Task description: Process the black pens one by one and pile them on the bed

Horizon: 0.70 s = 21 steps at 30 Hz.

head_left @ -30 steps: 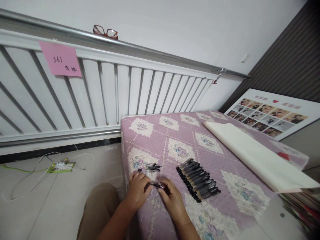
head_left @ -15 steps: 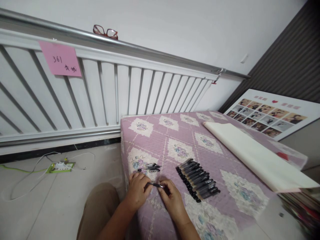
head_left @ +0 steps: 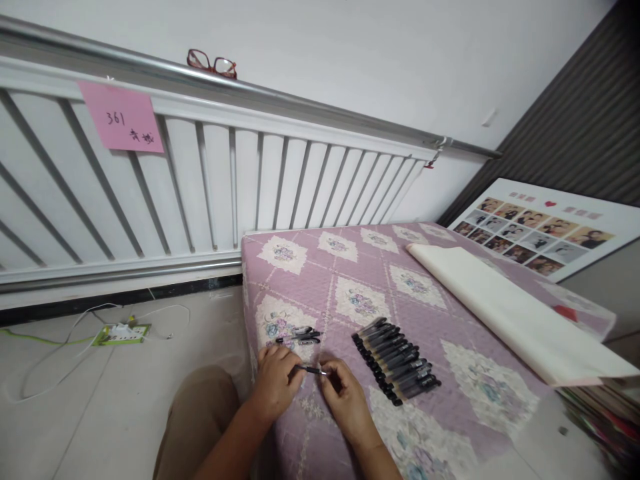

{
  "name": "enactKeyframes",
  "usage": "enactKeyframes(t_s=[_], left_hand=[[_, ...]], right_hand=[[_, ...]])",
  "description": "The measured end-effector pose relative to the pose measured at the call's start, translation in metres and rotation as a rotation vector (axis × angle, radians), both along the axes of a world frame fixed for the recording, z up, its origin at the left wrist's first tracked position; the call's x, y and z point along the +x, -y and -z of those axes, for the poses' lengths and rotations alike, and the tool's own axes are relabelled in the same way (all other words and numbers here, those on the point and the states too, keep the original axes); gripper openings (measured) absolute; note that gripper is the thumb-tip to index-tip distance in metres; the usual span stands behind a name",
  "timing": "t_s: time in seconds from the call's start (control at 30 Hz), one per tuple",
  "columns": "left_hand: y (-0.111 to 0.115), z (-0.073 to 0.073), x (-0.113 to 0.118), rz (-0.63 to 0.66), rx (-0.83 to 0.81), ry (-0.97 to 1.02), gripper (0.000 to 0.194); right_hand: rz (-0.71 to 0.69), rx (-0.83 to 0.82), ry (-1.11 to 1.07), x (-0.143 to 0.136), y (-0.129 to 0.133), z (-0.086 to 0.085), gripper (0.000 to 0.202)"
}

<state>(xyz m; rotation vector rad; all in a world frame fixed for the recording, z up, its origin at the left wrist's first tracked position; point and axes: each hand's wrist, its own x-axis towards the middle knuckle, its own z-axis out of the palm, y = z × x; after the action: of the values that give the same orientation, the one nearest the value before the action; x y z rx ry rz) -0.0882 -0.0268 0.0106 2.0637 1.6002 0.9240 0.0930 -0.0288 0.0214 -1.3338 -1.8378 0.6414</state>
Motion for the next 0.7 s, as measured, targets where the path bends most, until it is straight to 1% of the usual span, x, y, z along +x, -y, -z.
enactKeyframes(t_s=[0.23, 0.4, 0.6, 0.7], left_hand=[[0.0001, 0.0011, -0.0003, -0.001, 0.006, 0.004, 0.004], [0.0005, 0.0002, -0.0008, 0.008, 0.0, 0.004, 0.005], [0.0, 0.0008, -0.0009, 0.003, 0.008, 0.0, 0.004], [-0.0001, 0.0013, -0.0006, 0.004, 0.013, 0.001, 0.005]], right_hand=[[-0.043, -0.041, 0.002, 0.0015, 0.0017, -0.0051, 0.016], [-0.046, -0.03, 0.032, 0.0009, 0.0018, -0.0072, 0.023], [-0.012, -0.011, -0.013, 0.0006, 0.0017, -0.0045, 0.016], [-0.032, -0.012, -0.02, 0.0005, 0.0017, -0.0051, 0.017]])
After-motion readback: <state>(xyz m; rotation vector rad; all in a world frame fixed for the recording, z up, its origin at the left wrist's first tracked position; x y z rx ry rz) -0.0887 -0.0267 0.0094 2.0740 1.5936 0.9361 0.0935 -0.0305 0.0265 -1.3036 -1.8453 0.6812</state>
